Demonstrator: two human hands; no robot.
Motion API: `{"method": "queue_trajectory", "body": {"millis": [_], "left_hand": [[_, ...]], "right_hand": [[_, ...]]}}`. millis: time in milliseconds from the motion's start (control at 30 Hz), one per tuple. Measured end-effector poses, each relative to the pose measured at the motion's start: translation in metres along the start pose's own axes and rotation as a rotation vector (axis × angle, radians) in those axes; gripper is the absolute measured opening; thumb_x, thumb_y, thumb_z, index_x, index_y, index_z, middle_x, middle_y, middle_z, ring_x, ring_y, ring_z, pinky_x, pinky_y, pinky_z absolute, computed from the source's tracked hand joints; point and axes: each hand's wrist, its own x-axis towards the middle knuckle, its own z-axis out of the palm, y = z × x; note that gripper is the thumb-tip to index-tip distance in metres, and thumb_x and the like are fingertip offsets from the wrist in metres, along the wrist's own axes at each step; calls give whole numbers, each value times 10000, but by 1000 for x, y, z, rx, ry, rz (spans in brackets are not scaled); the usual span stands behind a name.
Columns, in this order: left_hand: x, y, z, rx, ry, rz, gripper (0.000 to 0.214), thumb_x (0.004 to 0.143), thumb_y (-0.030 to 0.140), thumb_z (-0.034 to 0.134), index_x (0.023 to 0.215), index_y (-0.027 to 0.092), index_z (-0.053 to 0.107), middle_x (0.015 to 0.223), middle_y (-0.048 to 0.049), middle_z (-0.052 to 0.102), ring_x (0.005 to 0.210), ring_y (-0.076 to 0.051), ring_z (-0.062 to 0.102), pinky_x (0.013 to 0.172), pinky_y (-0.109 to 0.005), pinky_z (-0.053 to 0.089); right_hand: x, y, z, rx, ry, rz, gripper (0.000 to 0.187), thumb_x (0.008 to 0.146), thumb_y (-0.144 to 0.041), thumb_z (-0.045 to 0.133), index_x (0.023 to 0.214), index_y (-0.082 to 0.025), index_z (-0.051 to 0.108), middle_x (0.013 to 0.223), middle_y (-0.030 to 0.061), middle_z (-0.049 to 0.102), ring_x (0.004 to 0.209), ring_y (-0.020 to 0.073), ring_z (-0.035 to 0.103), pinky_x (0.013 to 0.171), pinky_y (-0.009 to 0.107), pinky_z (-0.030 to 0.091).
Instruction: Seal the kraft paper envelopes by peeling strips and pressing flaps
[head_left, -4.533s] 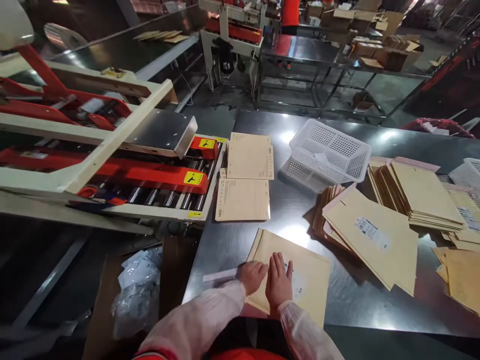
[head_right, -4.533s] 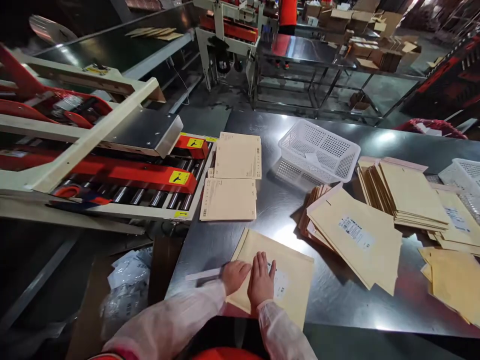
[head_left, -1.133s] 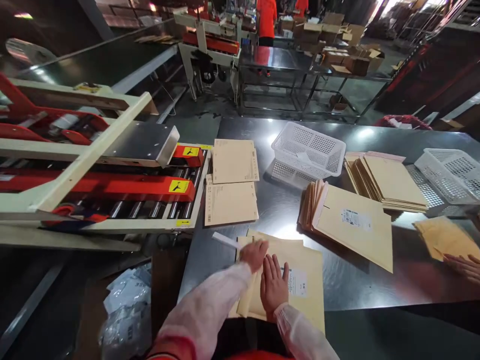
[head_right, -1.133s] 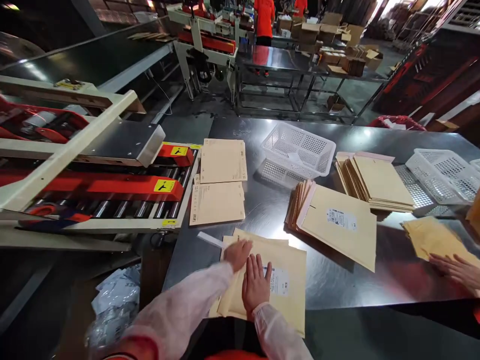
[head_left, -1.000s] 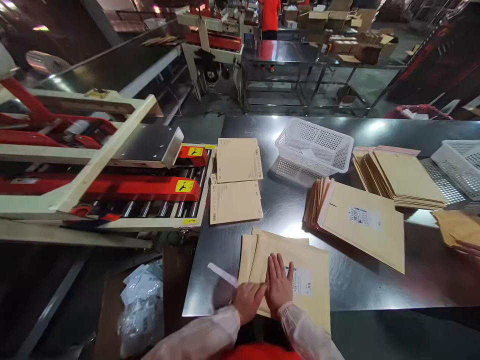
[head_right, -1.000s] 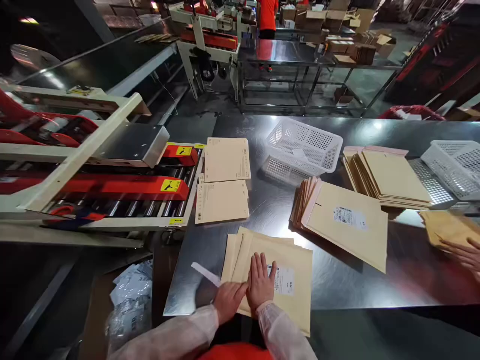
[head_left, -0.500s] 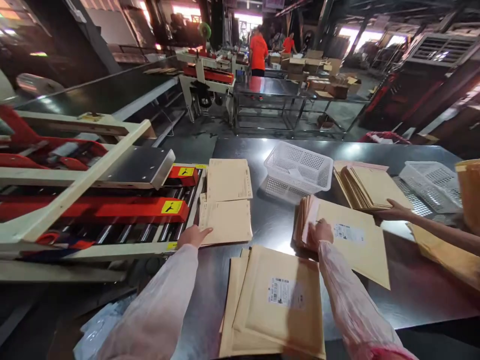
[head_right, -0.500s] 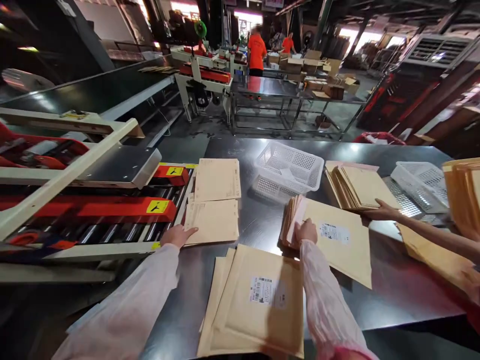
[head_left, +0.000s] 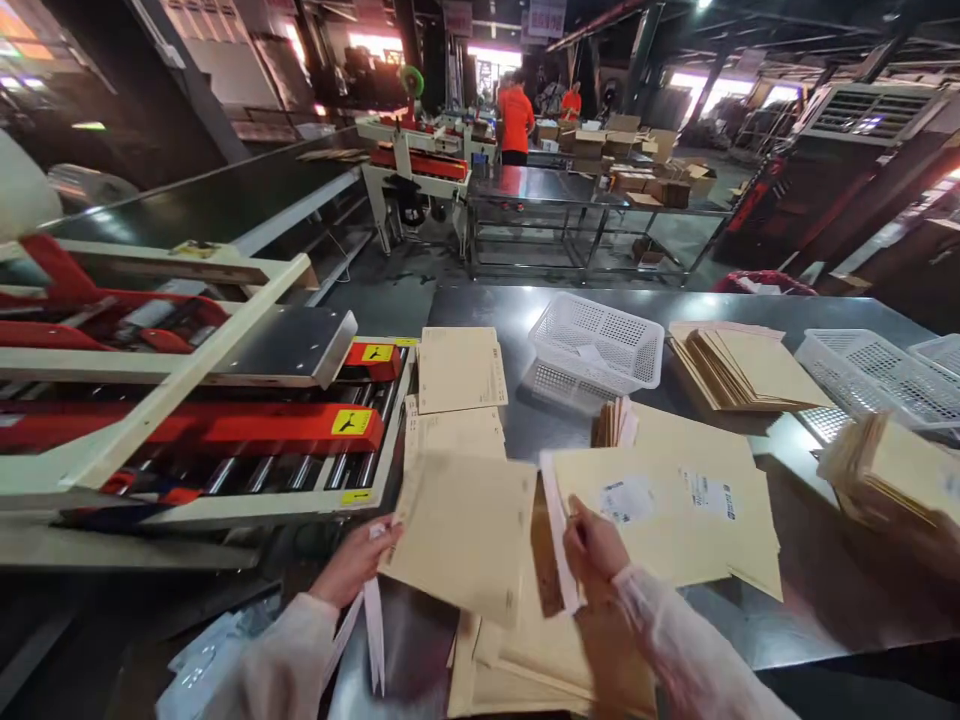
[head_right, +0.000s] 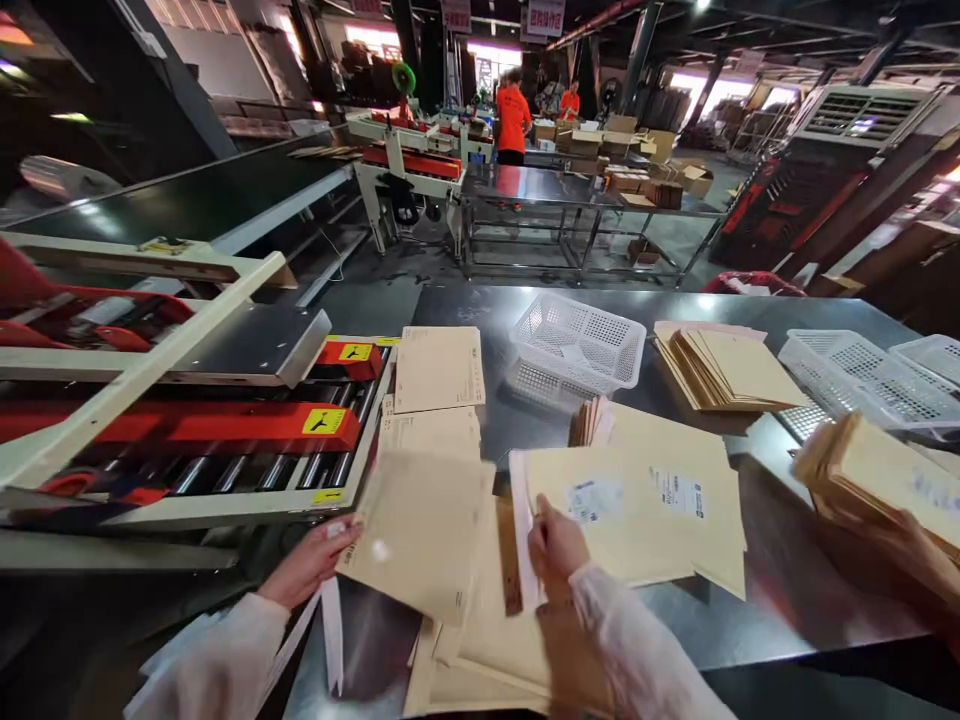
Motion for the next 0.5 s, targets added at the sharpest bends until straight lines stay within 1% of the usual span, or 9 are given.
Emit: {"method": "queue_trajectory", "body": {"millis": [33, 100, 133, 200, 267, 300, 367, 433, 500], "left_hand": [[-5, -10, -3, 38, -51, -35, 578, 479, 540, 879, 882, 153, 732, 772, -65, 756, 728, -233, 702, 697, -319, 530], [-12, -27, -11, 171, -80, -65, 556, 426, 551, 886, 779, 145, 747, 744, -67, 754, 719, -233, 687, 696, -312, 506], [-14, -34, -16, 231, -76, -62, 551, 410, 560, 883, 742, 142, 750, 727, -68, 751, 708, -232, 678, 689, -310, 492], [-15, -47, -23, 277, -82, -61, 559, 414, 587, 870, 727, 138, 757, 713, -72, 746, 700, -231, 666, 678, -309, 474], [-17, -56, -21, 217, -81, -81, 592, 417, 615, 865, 752, 138, 758, 714, -71, 743, 698, -226, 663, 687, -313, 476], [-18, -60, -17, 166, -68, -89, 610, 408, 625, 868, 761, 140, 755, 718, -69, 742, 699, -220, 661, 700, -315, 484], [-21, -67, -4, 67, -27, -101, 650, 368, 654, 873, 749, 144, 742, 691, -55, 724, 664, -191, 643, 715, -312, 495], [-25, -75, 12, 8, -42, -117, 688, 385, 702, 853, 765, 140, 740, 605, -25, 668, 555, -134, 567, 633, -281, 474], [-30, -85, 31, 10, -121, -134, 720, 455, 740, 813, 835, 132, 751, 505, 18, 570, 430, -74, 405, 487, -241, 367]], "right_hand": [[-17, -12, 22, 34, -45, -52, 548, 859, -205, 454, 1396, -104, 497, 893, 77, 725, 799, 197, 670, 768, 304, 496], [-46, -29, 61, 113, -81, -100, 618, 896, -235, 387, 1489, -61, 379, 1065, 155, 720, 930, 242, 688, 835, 361, 528], [-57, -34, 76, 148, -84, -106, 625, 907, -243, 353, 1504, -60, 359, 1140, 184, 699, 990, 264, 681, 865, 391, 532], [-75, -39, 96, 209, -101, -116, 638, 903, -248, 332, 1523, -101, 357, 1209, 189, 675, 1046, 292, 666, 897, 432, 530], [-86, -43, 108, 228, -147, -142, 662, 889, -243, 331, 1540, -126, 339, 1185, 171, 685, 1037, 302, 664, 903, 452, 530], [-91, -45, 112, 230, -175, -157, 673, 885, -240, 327, 1545, -112, 326, 1164, 174, 689, 1023, 308, 666, 903, 463, 530], [-96, -51, 117, 212, -207, -155, 687, 878, -235, 330, 1538, -46, 315, 1137, 208, 686, 999, 322, 670, 902, 482, 529], [-98, -56, 119, 190, -189, -112, 682, 878, -232, 335, 1520, -1, 330, 1133, 237, 679, 979, 322, 677, 893, 472, 532], [-98, -60, 121, 164, -146, -67, 667, 891, -245, 324, 1510, 4, 349, 1119, 238, 685, 960, 314, 685, 865, 443, 544]]}}
